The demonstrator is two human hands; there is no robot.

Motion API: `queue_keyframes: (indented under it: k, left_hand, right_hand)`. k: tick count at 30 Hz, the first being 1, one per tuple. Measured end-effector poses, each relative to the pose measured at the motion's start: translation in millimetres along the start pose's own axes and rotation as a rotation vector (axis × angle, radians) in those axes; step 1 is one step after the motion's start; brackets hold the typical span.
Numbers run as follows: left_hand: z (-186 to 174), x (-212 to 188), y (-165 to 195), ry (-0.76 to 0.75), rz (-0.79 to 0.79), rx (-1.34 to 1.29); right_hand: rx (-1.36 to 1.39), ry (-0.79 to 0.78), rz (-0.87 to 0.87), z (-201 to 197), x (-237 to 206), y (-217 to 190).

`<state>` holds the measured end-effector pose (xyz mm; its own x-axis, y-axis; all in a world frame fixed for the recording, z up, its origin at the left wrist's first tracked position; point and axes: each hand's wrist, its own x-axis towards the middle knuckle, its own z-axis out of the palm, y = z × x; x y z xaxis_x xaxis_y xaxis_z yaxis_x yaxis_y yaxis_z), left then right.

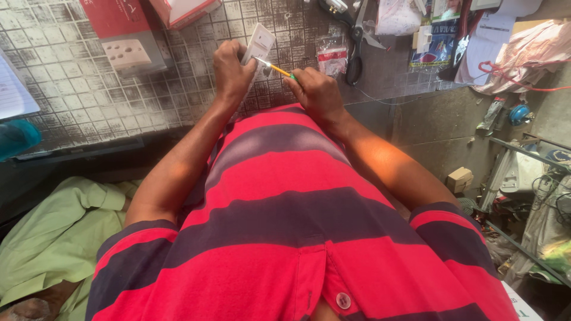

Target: The person assembles a multi-socket electrical panel by inserting individual socket modules into a white plastic housing and securing them with a screwdriver. They handle the socket modules, the housing, and a screwdriver throughout the process.

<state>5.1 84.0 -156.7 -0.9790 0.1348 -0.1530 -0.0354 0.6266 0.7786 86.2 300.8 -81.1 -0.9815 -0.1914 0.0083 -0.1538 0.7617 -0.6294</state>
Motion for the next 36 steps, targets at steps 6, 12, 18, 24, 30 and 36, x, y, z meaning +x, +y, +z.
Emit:
queue_keyframes:
  k: [6, 12, 18, 24, 30, 36]
  left_hand:
    - [0, -1, 1, -0.014, -0.055, 0.025]
    - [-5, -3, 0, -0.004, -0.009, -0.071]
    - [-6, -1, 0, -0.014, 0.003, -0.063]
    - [-4, 1, 2, -0.038, -0.019, -0.029]
    - [0, -1, 2, 0.042, 0.022, 0.017]
    - [-3, -5, 2, 0.041, 0.049, -0.037]
  right_hand:
    - [0.760, -0.391, 0.974, 9, 16, 30]
    - [0.373, -0.028, 0.238, 11, -6, 9]
    - [-0.071, -0.054, 0.052, -5, -5, -17]
    - [-0.257, -0.045, -0.021, 0, -6, -14]
    - [0.057, -0.246, 0.378, 15, 7, 6]
    - [0.804, -0.602, 0.985, -4, 36, 25]
